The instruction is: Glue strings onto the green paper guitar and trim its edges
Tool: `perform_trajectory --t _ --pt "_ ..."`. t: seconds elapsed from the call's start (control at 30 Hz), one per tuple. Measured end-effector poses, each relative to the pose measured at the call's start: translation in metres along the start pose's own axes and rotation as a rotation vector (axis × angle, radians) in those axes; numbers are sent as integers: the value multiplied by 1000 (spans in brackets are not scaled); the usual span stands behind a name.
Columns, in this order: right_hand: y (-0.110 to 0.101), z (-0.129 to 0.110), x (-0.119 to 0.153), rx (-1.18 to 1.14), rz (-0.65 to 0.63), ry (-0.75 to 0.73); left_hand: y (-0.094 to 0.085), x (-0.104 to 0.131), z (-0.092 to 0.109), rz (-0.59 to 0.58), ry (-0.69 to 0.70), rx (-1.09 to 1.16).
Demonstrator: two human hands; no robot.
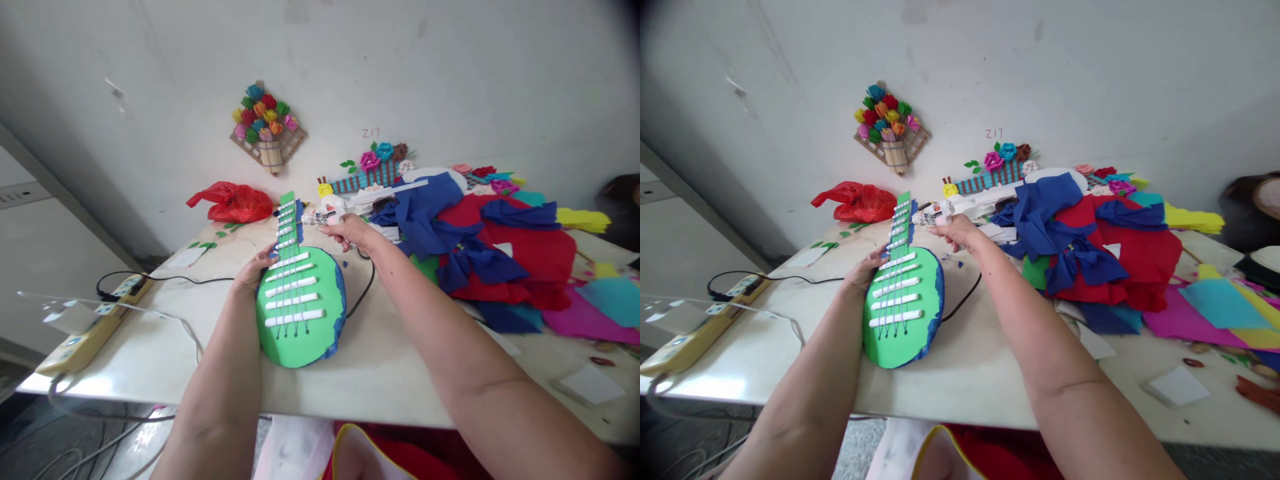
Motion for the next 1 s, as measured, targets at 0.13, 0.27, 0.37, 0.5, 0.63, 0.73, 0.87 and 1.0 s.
perform_trajectory --t 0.13,0.27,0.37,0.5,0.63,0.73,0.87,1.0 --pt "-3 -3 3 9 -40 18 1 1 0 9 -10 5" --pt "-6 -6 5 10 -81 31 1 1 1 13 -2 -10" --pt "-9 -6 7 24 -100 38 1 1 1 16 3 -14" --pt "-12 -7 9 78 -148 41 1 1 1 16 5 -11" --pt "-14 -8 9 86 -184 7 1 1 1 16 6 0" --pt "-13 -7 7 69 -141 10 0 1 1 3 9 5" --pt "-8 -4 4 63 -72 26 0 1 0 -18 9 -11" --pt "-5 -4 4 60 -51 20 1 1 1 -7 9 -11"
Point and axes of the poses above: each hand's wrist, its own x-axis away from the middle knuckle, its own y-axis out of the palm, z = x × y, the point moved 1 cm from there along -x, towards the middle knuckle, and after that the axes turned 8 degrees about x, right-handed, at the moved point
